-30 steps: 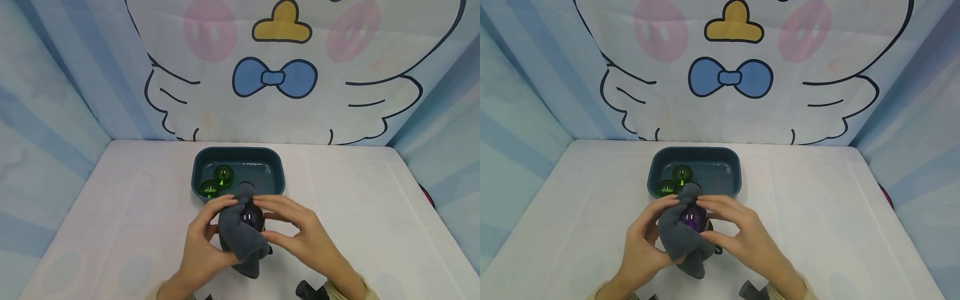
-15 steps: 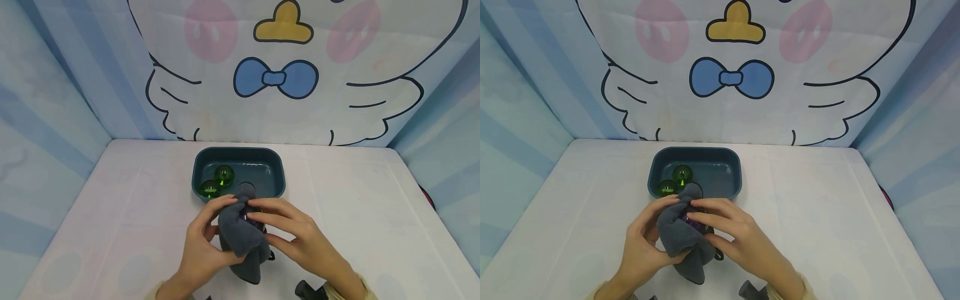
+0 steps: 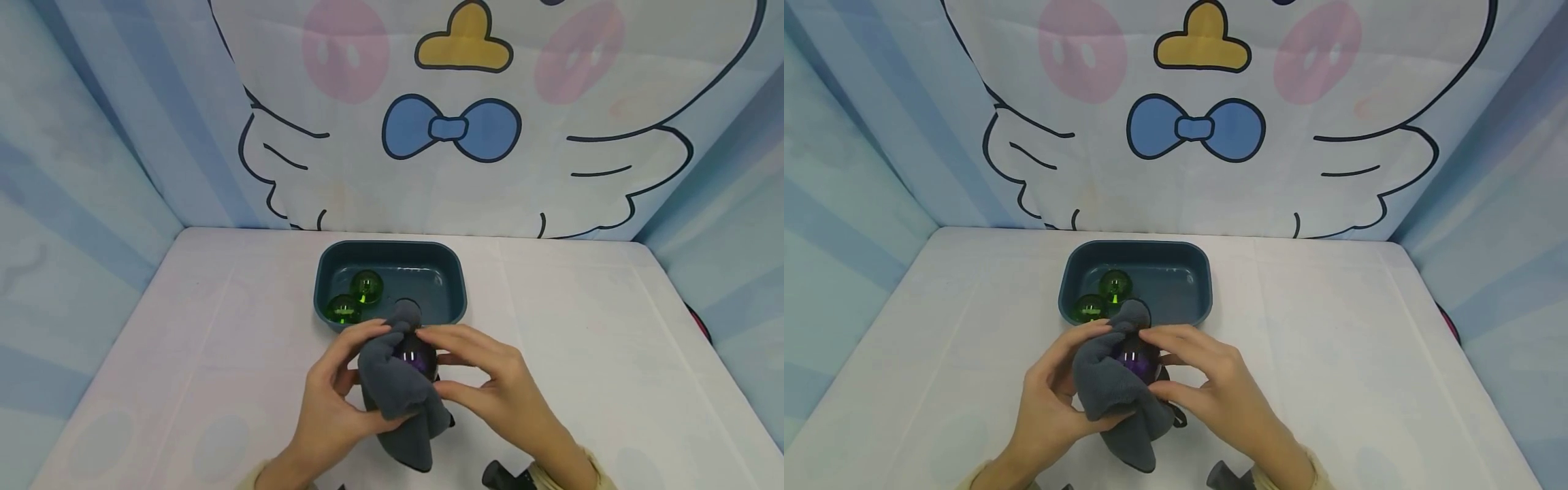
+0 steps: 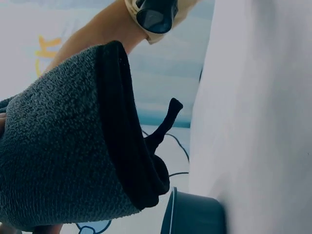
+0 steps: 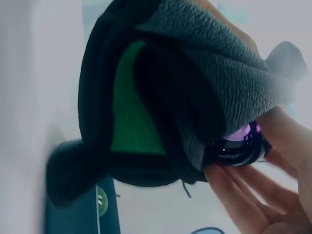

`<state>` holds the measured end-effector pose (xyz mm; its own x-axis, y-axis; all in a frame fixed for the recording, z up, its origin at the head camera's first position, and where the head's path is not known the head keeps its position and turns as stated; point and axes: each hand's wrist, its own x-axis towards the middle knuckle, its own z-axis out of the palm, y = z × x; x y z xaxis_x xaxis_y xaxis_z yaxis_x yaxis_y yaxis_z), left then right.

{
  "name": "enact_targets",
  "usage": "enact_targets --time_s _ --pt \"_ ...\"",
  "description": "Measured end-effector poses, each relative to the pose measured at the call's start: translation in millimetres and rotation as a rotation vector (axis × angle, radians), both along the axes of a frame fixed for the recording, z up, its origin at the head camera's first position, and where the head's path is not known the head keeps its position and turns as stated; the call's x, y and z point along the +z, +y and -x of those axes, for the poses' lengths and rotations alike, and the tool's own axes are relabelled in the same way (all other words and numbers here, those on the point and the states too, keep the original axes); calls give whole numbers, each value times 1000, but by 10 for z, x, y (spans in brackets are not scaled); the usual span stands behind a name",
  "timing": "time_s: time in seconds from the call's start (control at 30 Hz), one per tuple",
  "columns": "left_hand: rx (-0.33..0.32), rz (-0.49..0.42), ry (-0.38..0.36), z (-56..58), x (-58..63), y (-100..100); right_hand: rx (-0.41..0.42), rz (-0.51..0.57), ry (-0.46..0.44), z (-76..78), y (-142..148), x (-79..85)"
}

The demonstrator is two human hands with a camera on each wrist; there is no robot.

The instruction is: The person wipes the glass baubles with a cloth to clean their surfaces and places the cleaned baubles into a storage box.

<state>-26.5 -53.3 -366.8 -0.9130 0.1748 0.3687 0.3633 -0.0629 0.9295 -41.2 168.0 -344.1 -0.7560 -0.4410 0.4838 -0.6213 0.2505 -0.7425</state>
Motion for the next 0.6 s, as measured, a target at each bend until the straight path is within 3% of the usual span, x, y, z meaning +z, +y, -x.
enact_targets --time_s 0.13,0.3,0.47,0.6 --pt "18 22 23 -12 2 -3 -31 32 -97 -14 -22 3" --pt "64 53 68 -21 -5 -1 6 5 -110 -3 -11 20" --pt "91 57 44 -13 -5 0 56 -74 34 18 53 55" --pt "85 35 30 -15 -3 7 140 -53 167 51 52 23"
